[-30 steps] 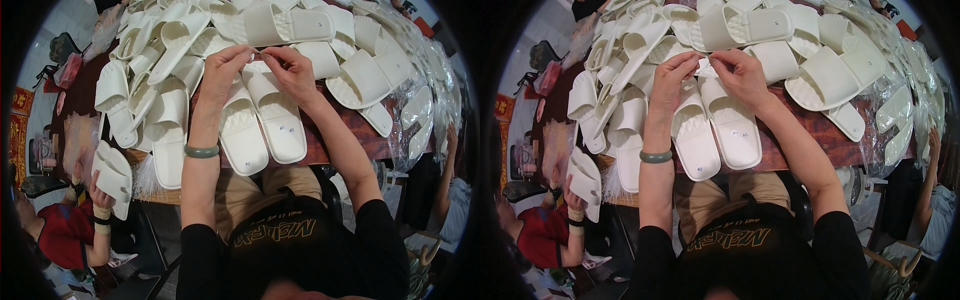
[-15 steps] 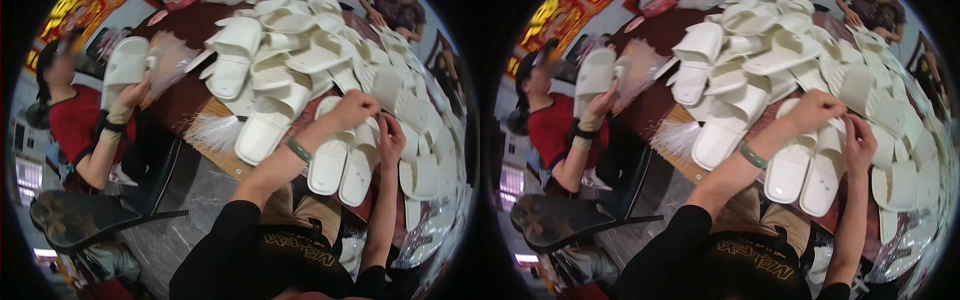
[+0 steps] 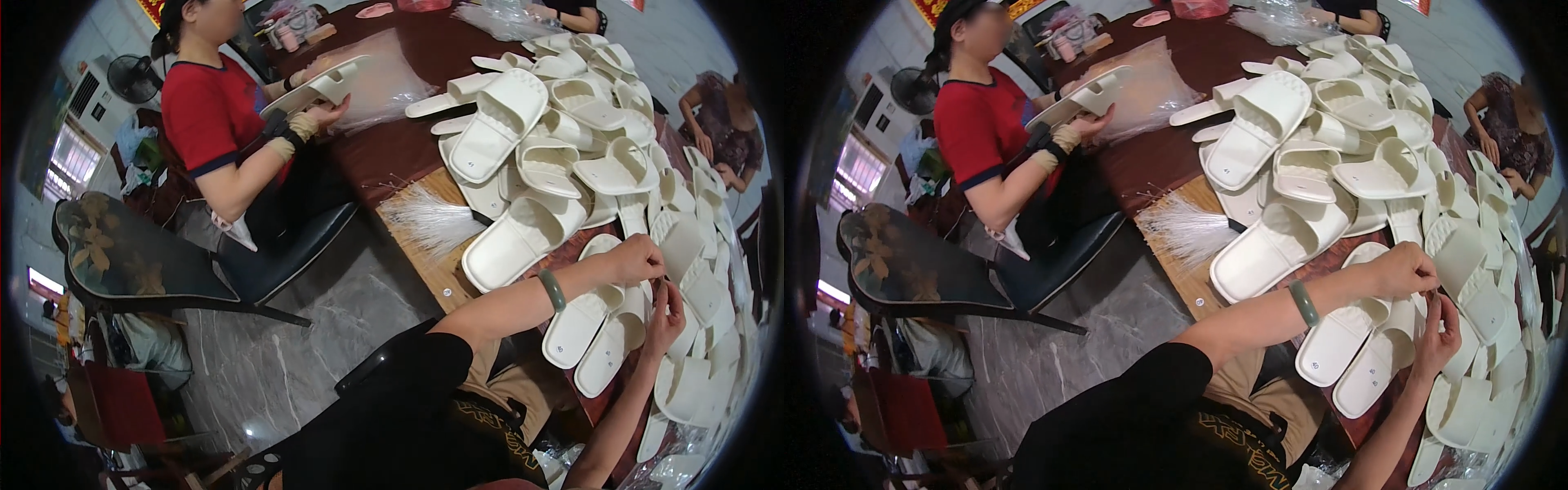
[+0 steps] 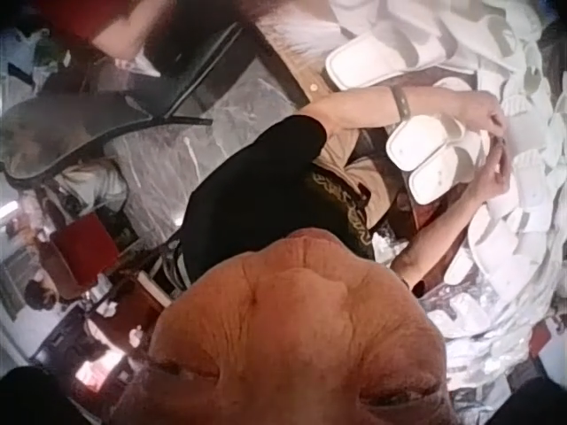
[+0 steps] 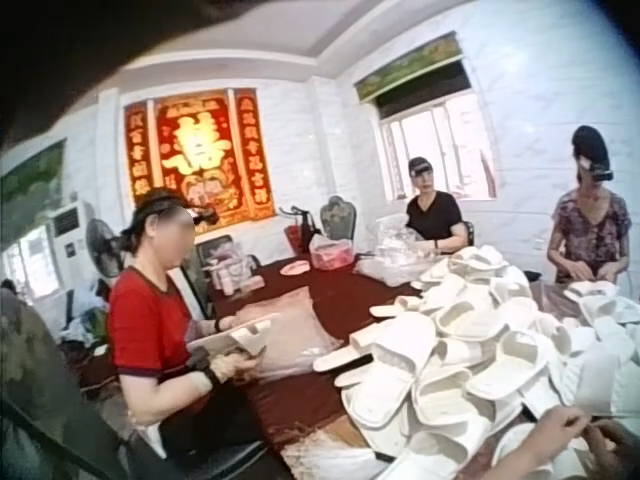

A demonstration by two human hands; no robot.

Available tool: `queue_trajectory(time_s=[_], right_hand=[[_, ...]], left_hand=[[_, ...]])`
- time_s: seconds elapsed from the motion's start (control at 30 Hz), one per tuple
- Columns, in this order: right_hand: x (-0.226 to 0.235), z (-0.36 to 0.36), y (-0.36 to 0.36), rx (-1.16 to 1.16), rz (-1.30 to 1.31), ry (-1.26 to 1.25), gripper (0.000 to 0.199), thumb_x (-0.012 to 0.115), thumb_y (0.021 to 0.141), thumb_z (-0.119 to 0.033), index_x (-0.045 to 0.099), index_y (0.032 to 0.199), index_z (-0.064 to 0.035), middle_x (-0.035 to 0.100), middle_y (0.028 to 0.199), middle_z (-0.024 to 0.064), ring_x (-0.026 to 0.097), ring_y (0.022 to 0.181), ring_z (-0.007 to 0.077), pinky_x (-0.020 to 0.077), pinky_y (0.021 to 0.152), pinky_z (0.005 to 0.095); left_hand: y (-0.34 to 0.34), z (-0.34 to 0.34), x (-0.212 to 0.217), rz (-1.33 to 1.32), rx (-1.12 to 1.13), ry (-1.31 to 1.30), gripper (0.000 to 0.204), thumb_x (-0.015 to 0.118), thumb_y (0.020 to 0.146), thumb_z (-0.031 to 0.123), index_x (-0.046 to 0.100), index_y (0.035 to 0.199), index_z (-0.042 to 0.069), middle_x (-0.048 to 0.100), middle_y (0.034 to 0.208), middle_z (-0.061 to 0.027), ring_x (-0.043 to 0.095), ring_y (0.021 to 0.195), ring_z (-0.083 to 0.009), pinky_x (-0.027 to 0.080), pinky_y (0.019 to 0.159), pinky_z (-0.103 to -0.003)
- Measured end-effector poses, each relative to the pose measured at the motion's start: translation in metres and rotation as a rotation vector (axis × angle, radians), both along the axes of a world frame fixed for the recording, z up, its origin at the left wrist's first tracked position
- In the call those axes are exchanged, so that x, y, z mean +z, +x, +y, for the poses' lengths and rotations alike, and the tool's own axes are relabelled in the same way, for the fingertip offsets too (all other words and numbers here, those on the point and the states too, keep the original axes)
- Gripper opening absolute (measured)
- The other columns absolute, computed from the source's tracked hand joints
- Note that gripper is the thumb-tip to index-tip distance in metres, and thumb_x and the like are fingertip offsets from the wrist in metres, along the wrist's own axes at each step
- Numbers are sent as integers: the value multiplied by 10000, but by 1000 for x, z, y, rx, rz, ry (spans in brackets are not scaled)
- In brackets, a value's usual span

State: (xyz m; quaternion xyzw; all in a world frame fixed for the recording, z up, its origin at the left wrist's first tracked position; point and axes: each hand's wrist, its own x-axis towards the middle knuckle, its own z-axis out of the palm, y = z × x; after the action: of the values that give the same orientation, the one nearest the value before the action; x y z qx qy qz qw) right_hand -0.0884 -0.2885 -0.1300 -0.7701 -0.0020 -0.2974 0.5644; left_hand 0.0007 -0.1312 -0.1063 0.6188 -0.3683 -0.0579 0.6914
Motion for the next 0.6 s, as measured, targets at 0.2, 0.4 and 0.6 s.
queue_trajectory(time_s=[0.2, 0.4, 0.6], right_hand=[[3, 3, -1, -39, 0, -206, 164, 557, 904, -52, 610, 1008, 63, 640, 926, 87, 619, 881, 145, 487, 795, 252], [4, 12, 0, -17, -50, -156, 167, 561, 907, -70, 617, 1005, 53, 634, 901, 68, 602, 892, 127, 480, 781, 249], [3, 8, -3, -48, -12, -194, 158, 589, 893, -84, 638, 1003, 19, 626, 883, 31, 532, 752, 81, 430, 673, 208]], left_hand=[[-1, 3, 0, -18, 27, 40, 128, 631, 736, 81, 654, 717, -44, 631, 595, -104, 589, 546, -120, 469, 539, -276], [1, -1, -5, -70, 63, 28, 130, 615, 738, 84, 652, 719, -40, 632, 607, -117, 598, 551, -136, 477, 541, -282], [-3, 3, 2, -9, 81, 57, 152, 606, 743, 115, 663, 739, -26, 642, 636, -134, 618, 569, -154, 488, 555, -297]])
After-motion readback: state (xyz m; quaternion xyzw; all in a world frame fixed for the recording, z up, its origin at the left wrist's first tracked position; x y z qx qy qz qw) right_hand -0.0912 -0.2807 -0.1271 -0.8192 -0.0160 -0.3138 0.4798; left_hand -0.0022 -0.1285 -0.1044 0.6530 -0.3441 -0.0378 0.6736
